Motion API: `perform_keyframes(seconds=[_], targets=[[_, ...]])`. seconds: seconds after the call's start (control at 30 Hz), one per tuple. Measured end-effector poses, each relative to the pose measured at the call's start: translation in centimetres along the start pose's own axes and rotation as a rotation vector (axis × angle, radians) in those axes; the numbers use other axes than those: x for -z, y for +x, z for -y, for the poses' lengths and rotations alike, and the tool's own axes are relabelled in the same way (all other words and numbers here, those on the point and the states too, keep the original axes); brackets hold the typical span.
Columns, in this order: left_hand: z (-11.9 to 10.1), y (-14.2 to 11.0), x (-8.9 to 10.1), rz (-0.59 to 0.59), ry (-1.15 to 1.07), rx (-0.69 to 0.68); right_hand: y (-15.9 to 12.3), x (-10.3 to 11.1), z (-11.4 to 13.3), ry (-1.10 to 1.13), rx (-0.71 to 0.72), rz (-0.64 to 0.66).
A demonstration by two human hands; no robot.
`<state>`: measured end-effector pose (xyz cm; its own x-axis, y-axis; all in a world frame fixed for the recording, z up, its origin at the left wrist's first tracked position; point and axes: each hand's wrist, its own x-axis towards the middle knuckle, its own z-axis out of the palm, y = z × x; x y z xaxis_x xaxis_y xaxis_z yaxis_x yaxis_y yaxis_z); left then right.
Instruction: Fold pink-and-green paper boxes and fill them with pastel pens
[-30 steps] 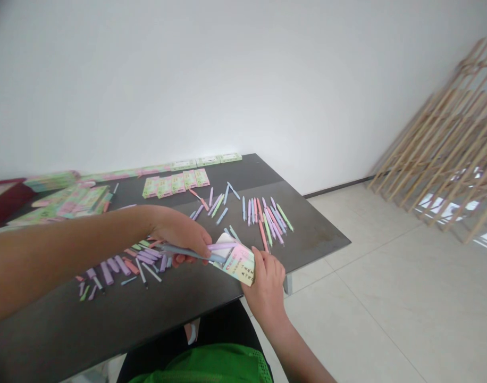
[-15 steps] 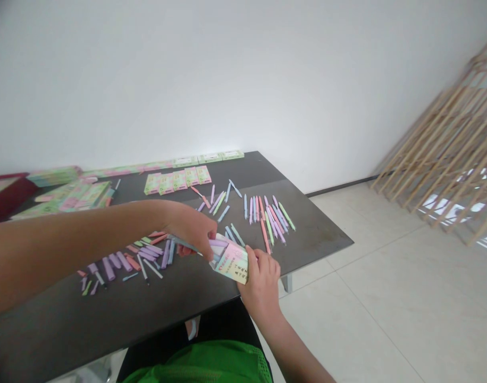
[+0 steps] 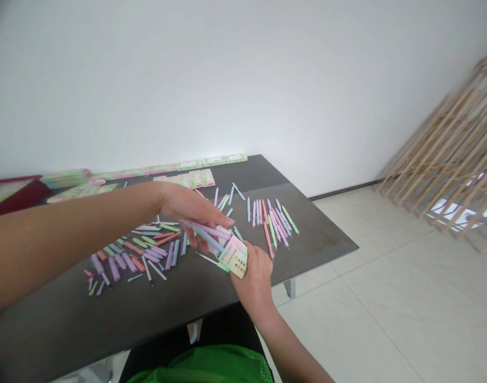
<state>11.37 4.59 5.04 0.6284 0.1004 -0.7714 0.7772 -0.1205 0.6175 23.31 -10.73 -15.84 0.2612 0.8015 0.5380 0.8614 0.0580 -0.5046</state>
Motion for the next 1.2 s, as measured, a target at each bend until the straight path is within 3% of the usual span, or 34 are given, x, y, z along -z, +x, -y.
perform_keyframes(seconds=[0.13,0.23,0.33,0.5,0.6,0.73,0.87,0.93,1.03,1.1,1.2], targets=[[-0.1,-0.7,1.0,0.021,-0.134,-0.047,0.1,-0.1,0.2,0.048,-0.035,0.007],[-0.2,-0.8,1.1,-0.064,-0.205,-0.082,0.4,0.0,0.3,0.089,-0.059,0.021],[-0.1,-0.7,0.2,-0.252,-0.213,-0.140,0.7,-0.1,0.3,0.087,-0.081,0.013],[0.3,1.5,-2.5,-0.757,-0.026,-0.282,1.1,-0.5,0.9,0.042,-0.074,-0.037],[0.4,2.8,-3.2,-0.891,0.115,-0.295,1.2,-0.7,1.3,0.026,-0.045,-0.052],[0.7,2.5,-3.2,-1.103,0.188,-0.478,1.1,-0.7,0.7,0.056,-0.084,-0.052],[2.9,2.4,-4.9,-1.327,0.405,-0.609,1.0,-0.4,0.2,0.049,-0.129,-0.081],[4.5,3.1,-6.5,-1.299,0.610,-0.670,1.0,-0.4,0.4,0.052,-0.124,-0.100],[6.3,4.2,-8.1,-1.119,0.792,-0.768,0.9,-0.6,0.7,0.070,-0.101,-0.133],[6.8,4.2,-8.3,-1.088,0.754,-0.822,0.8,-0.7,0.7,0.084,-0.088,-0.149],[7.0,3.2,-7.7,-1.173,0.519,-0.840,0.6,-0.5,0.5,0.107,-0.070,-0.170]])
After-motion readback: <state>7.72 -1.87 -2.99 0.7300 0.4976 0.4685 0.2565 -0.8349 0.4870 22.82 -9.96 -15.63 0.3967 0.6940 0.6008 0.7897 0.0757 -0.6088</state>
